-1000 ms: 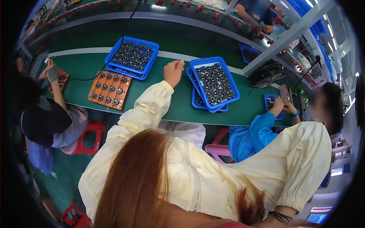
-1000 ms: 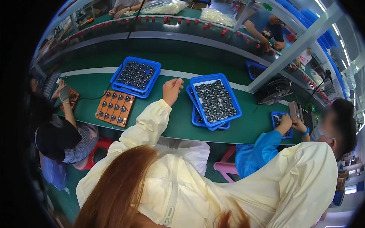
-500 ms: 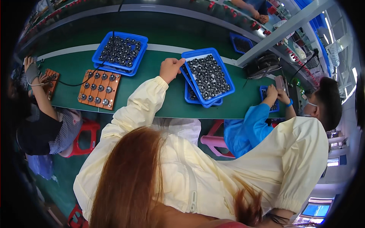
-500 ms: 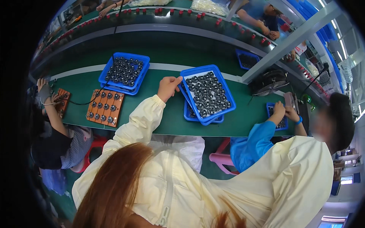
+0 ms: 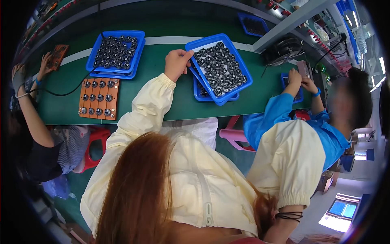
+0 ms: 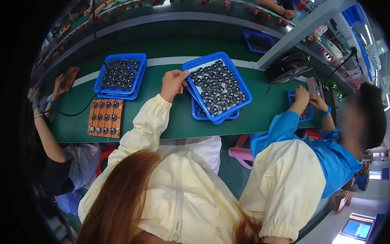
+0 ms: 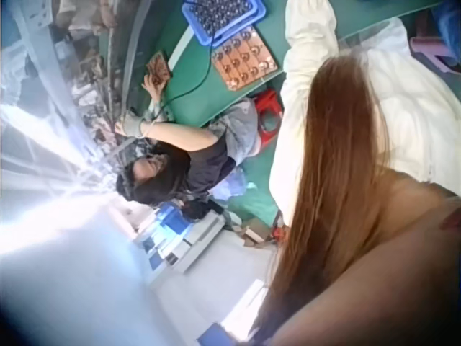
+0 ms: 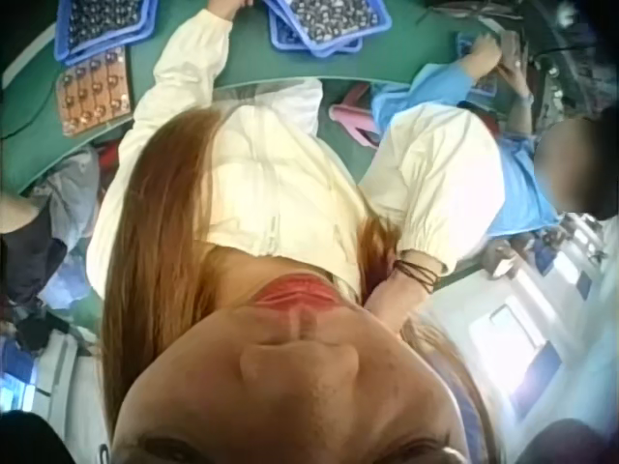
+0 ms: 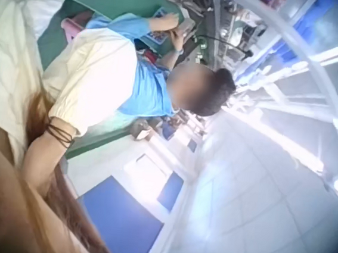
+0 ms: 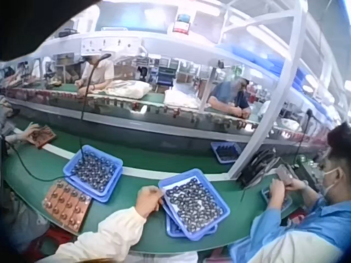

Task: Assemble and inspect electronic components on circuit board panels within an industrial factory setting.

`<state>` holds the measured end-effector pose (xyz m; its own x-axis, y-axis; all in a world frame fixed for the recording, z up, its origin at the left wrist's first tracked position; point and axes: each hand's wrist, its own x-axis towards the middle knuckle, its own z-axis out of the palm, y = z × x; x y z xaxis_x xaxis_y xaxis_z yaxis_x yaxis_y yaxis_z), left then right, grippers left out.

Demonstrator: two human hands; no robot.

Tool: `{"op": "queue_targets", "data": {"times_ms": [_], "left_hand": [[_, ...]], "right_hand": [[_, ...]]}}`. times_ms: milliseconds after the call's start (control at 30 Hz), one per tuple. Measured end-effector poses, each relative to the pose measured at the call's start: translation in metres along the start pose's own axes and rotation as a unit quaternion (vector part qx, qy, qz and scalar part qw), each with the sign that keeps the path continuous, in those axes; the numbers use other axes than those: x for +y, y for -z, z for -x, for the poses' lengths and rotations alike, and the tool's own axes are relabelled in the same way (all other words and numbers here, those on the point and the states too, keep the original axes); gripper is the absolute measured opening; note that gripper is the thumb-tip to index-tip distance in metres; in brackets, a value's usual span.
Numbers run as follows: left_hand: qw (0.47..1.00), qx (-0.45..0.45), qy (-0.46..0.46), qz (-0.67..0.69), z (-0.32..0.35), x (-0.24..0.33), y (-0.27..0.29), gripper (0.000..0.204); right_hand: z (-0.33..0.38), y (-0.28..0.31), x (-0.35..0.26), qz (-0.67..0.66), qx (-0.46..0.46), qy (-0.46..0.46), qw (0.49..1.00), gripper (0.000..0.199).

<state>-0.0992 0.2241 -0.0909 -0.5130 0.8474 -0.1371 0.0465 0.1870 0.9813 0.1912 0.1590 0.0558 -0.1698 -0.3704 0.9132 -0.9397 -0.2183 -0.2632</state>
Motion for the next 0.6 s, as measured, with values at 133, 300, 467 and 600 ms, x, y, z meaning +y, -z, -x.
{"op": "queue_targets", "data": {"times_ms": [133,300,467,600], "left_hand": [[0.999,0.039,-0.013,-0.006,-0.006,0.003,0.002,0.031],[0.998,0.044,-0.004,-0.036,-0.008,0.003,-0.001,0.03],[0.995,0.068,-0.03,-0.074,-0.018,0.001,0.003,0.035],[0.99,0.072,-0.048,-0.115,-0.023,0.002,0.003,0.033]], "right_hand": [[0.004,-0.003,0.007,0.011,0.013,0.008,1.0,0.024],[0.007,-0.007,0.008,0.026,0.023,0.008,0.999,0.025],[0.012,-0.006,-0.001,0.041,0.022,-0.001,0.999,0.026],[0.018,-0.009,-0.011,0.054,0.026,-0.013,0.998,0.027]]}}
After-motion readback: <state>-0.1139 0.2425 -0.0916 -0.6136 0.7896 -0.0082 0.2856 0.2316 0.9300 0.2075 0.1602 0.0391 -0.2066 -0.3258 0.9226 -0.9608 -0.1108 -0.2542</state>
